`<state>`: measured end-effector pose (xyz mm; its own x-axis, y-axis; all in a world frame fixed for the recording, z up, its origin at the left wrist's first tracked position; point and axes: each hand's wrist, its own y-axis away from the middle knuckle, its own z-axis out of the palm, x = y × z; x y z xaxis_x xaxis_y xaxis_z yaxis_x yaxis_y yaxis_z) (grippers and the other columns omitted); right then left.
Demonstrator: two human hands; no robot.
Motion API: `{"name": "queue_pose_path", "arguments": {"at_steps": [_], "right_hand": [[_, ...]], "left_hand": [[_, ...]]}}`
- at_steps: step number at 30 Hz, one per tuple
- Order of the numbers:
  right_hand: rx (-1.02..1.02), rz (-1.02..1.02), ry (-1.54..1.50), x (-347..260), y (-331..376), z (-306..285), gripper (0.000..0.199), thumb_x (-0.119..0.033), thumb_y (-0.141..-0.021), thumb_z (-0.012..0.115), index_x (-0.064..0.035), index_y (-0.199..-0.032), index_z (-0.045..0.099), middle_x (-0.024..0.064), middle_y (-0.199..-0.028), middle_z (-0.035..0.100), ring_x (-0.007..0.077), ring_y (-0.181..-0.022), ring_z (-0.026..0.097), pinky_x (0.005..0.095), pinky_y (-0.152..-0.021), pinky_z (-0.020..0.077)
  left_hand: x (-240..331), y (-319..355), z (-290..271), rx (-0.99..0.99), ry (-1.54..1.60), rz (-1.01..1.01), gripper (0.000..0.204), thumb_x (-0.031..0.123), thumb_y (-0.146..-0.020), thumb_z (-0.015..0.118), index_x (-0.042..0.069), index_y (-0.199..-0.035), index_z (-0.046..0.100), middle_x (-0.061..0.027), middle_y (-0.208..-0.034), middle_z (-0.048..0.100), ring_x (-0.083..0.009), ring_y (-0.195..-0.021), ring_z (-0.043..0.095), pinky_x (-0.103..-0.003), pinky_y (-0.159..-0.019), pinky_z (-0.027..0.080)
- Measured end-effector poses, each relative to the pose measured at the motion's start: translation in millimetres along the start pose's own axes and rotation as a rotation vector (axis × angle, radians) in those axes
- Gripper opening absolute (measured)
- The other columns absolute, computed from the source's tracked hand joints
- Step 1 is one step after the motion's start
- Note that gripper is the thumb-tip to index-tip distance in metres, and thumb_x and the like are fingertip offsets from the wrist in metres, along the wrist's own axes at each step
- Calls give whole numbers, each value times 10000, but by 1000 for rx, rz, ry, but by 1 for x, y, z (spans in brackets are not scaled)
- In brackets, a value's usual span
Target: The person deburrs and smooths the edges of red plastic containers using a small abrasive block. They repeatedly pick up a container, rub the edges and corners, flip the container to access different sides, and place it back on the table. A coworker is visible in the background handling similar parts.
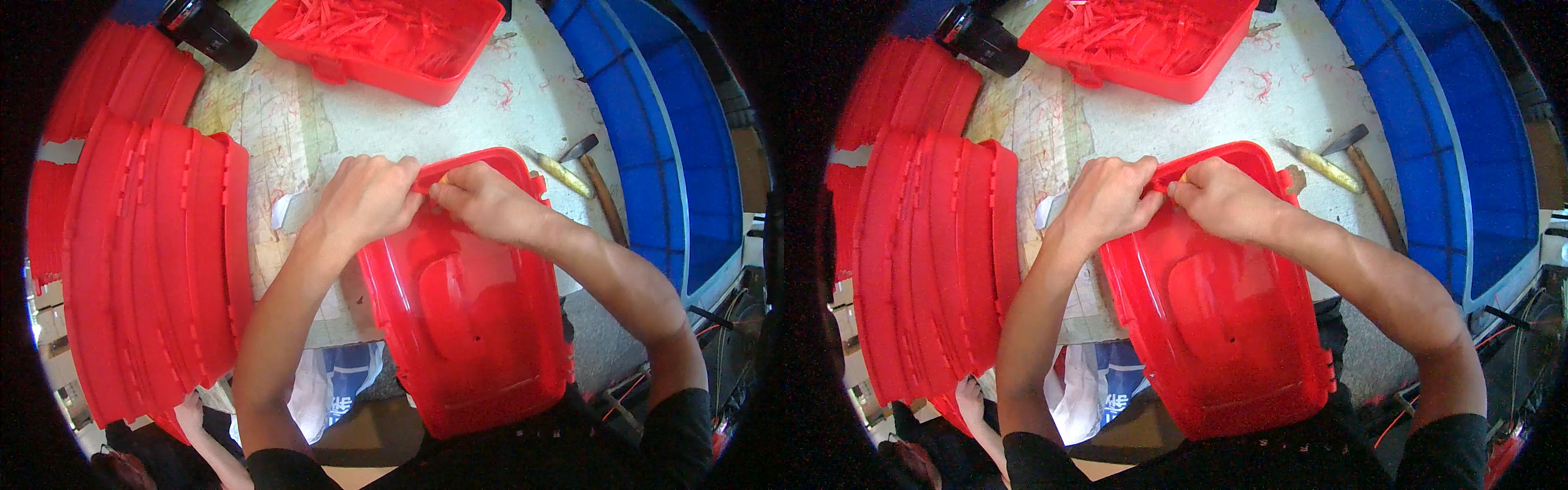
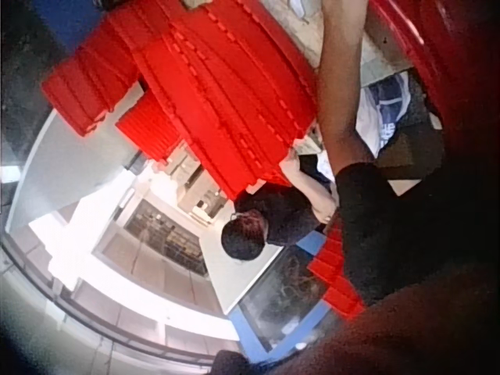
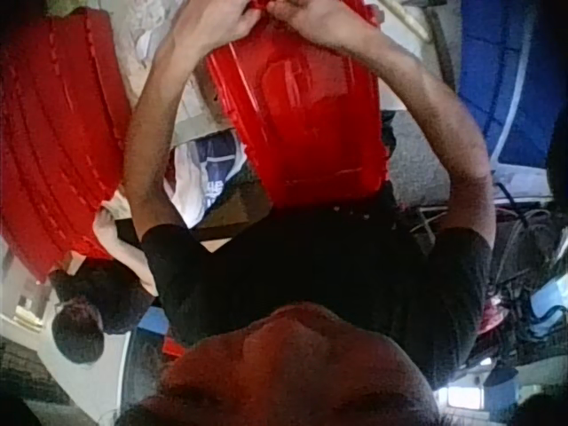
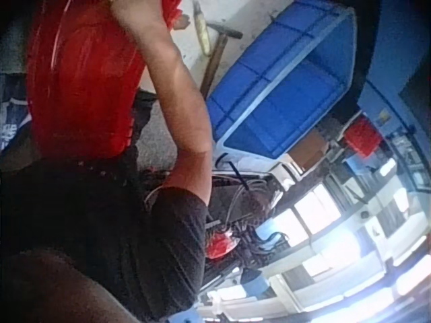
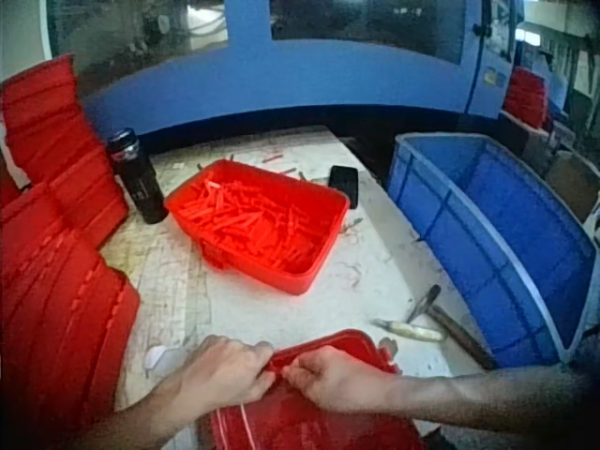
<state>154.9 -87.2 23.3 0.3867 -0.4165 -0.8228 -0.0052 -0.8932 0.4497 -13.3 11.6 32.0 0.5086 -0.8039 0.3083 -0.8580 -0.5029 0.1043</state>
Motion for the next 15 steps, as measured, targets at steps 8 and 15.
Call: {"name": "queue_pose_path", "arguments": {"at_steps": [8, 15], "right_hand": [[165, -105, 103, 2, 2, 8, 364, -285, -999, 540, 42, -925, 682, 222, -825, 673, 310, -728, 674, 437, -689, 523], [-353, 445, -819, -5, 1, -5, 279, -237, -1032, 453, -37, -907, 604, -24, -671, 446, 77, -496, 309, 256, -443, 242]], "left_hand": [[-5, -2, 8, 83, -20, 41, 228, 217, -788, 704, 5, -812, 626, -243, -679, 640, -436, -702, 661, -527, -661, 530], [-3, -3, 6, 97, -51, 128, 197, 185, -766, 693, 9, -773, 604, -238, -634, 620, -437, -652, 650, -524, -622, 525]]}}
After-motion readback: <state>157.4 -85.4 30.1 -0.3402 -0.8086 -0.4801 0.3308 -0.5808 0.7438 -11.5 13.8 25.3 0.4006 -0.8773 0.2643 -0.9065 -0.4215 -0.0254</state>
